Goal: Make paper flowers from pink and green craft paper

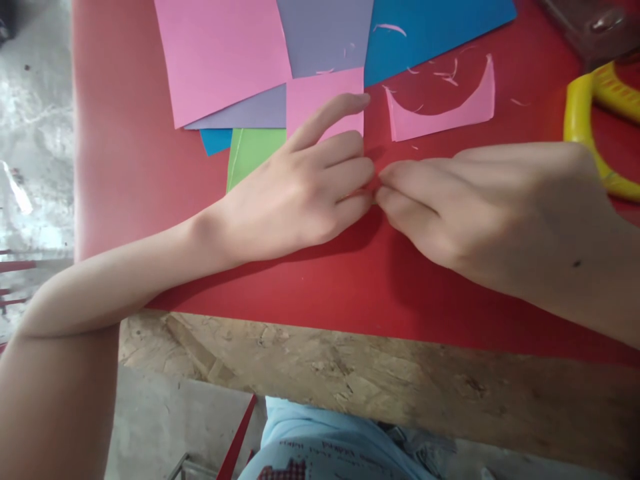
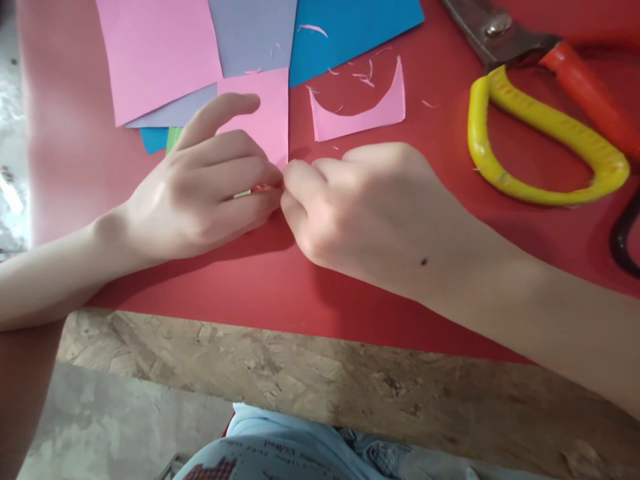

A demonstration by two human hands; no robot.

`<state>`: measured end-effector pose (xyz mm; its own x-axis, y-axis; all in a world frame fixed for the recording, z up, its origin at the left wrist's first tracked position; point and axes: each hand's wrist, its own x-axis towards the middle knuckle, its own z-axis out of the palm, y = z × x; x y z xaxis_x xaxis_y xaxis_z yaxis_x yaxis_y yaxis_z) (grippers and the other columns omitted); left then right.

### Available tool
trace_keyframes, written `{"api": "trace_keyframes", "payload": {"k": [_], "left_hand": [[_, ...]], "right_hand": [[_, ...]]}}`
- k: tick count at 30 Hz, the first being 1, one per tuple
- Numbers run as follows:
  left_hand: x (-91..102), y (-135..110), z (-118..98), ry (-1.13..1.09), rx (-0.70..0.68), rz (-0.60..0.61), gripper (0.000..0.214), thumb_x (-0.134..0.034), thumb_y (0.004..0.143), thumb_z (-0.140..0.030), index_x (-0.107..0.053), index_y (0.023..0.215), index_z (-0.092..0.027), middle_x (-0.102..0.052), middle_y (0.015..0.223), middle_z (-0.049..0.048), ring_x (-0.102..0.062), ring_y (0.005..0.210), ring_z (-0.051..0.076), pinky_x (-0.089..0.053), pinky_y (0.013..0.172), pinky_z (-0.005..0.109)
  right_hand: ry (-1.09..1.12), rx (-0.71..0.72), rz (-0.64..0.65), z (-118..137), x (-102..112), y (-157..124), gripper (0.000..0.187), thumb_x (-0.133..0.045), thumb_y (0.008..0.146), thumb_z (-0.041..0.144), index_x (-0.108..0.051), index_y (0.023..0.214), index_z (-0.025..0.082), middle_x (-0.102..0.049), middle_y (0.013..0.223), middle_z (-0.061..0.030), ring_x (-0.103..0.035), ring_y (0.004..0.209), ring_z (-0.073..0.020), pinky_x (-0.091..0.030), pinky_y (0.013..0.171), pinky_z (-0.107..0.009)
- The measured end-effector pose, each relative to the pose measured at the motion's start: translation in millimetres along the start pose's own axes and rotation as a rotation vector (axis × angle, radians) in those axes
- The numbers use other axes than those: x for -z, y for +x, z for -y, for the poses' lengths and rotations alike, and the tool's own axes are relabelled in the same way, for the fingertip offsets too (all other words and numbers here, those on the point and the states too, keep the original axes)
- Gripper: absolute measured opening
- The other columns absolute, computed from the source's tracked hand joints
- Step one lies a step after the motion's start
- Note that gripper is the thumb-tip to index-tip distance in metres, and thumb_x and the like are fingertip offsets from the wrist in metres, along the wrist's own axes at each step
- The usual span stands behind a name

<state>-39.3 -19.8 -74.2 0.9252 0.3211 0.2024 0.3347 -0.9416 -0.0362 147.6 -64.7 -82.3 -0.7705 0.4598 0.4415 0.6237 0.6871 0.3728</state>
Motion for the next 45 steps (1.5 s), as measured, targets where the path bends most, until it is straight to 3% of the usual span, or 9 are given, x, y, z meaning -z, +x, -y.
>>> {"api": "trace_keyframes", "payload": {"k": [6, 12, 21, 24, 27, 31, 45], "left_hand": [[5.0, -9.8, -1.7, 0.201, -0.163, -0.08, 0.036, -0.035, 0.092, -0.007, -0.056, 0.064, -0.014, -0.057, 0.071, -0.0028, -0.065, 0.076, 0.009, -0.053, 0.098, 0.041], [8.2, -10.2, -4.7, -0.097, 0.078, 0.164, 0.047, -0.016, 0.094, -0.014, -0.057, 0.071, -0.015, -0.052, 0.077, -0.0042, -0.065, 0.092, 0.011, -0.039, 0.104, 0.063], [7.8, -17.9, -7.3, -0.166, 0.147, 0.033, 0.033, -0.034, 0.094, -0.014, -0.051, 0.066, -0.015, -0.049, 0.067, -0.0061, -0.066, 0.08, 0.011, -0.035, 0.107, 0.065], [7.0, -24.0, -5.6, -0.048, 0.064, -0.023, 0.032, -0.034, 0.094, -0.013, -0.052, 0.068, -0.014, -0.05, 0.069, -0.0059, -0.066, 0.08, 0.01, -0.037, 0.104, 0.063], [5.7, -30.2, -3.1, 0.081, -0.023, -0.071, 0.031, -0.034, 0.094, -0.013, -0.053, 0.069, -0.015, -0.052, 0.073, -0.0055, -0.066, 0.081, 0.009, -0.041, 0.103, 0.061], [3.3, -33.8, -4.9, 0.134, -0.026, -0.153, 0.022, -0.048, 0.089, -0.009, -0.053, 0.068, -0.014, -0.057, 0.072, -0.0047, -0.062, 0.074, 0.008, -0.046, 0.102, 0.054], [-0.9, -40.4, -12.1, 0.055, 0.104, -0.19, 0.012, -0.058, 0.085, -0.013, -0.053, 0.076, -0.016, -0.063, 0.078, -0.0021, -0.06, 0.077, 0.014, -0.048, 0.096, 0.063]], "right_hand": [[0.095, -0.021, 0.063, 0.1, -0.9, -7.6, 0.025, -0.05, 0.081, 0.005, -0.049, 0.059, 0.017, -0.047, 0.059, 0.0009, -0.041, 0.054, -0.0114, -0.028, 0.045, -0.025], [0.172, -0.064, 0.163, 0.9, 3.4, -18.8, 0.025, -0.042, 0.092, 0.014, -0.063, 0.078, 0.014, -0.063, 0.088, -0.0023, -0.053, 0.073, -0.0137, -0.031, 0.052, -0.027], [0.195, -0.093, 0.11, 3.2, -0.9, -19.5, 0.02, -0.048, 0.09, 0.012, -0.064, 0.079, 0.011, -0.065, 0.086, -0.0036, -0.055, 0.072, -0.0142, -0.034, 0.055, -0.028], [0.181, -0.066, 0.052, 3.1, -1.4, -20.8, 0.02, -0.049, 0.089, 0.01, -0.065, 0.078, 0.01, -0.066, 0.087, -0.0037, -0.055, 0.071, -0.015, -0.033, 0.054, -0.029], [0.205, -0.023, 0.098, 0.8, 1.8, -19.3, 0.018, -0.05, 0.088, 0.01, -0.066, 0.08, 0.011, -0.067, 0.087, -0.0029, -0.055, 0.072, -0.0155, -0.033, 0.053, -0.029], [0.201, -0.033, 0.099, -0.8, 5.2, -16.1, 0.017, -0.053, 0.087, 0.011, -0.067, 0.077, 0.012, -0.066, 0.084, -0.0023, -0.054, 0.071, -0.0151, -0.033, 0.052, -0.029], [0.243, -0.039, 0.037, -0.7, 0.1, -17.2, 0.014, -0.054, 0.085, 0.009, -0.069, 0.082, 0.009, -0.065, 0.084, -0.0041, -0.05, 0.069, -0.0126, -0.03, 0.052, -0.028]]}}
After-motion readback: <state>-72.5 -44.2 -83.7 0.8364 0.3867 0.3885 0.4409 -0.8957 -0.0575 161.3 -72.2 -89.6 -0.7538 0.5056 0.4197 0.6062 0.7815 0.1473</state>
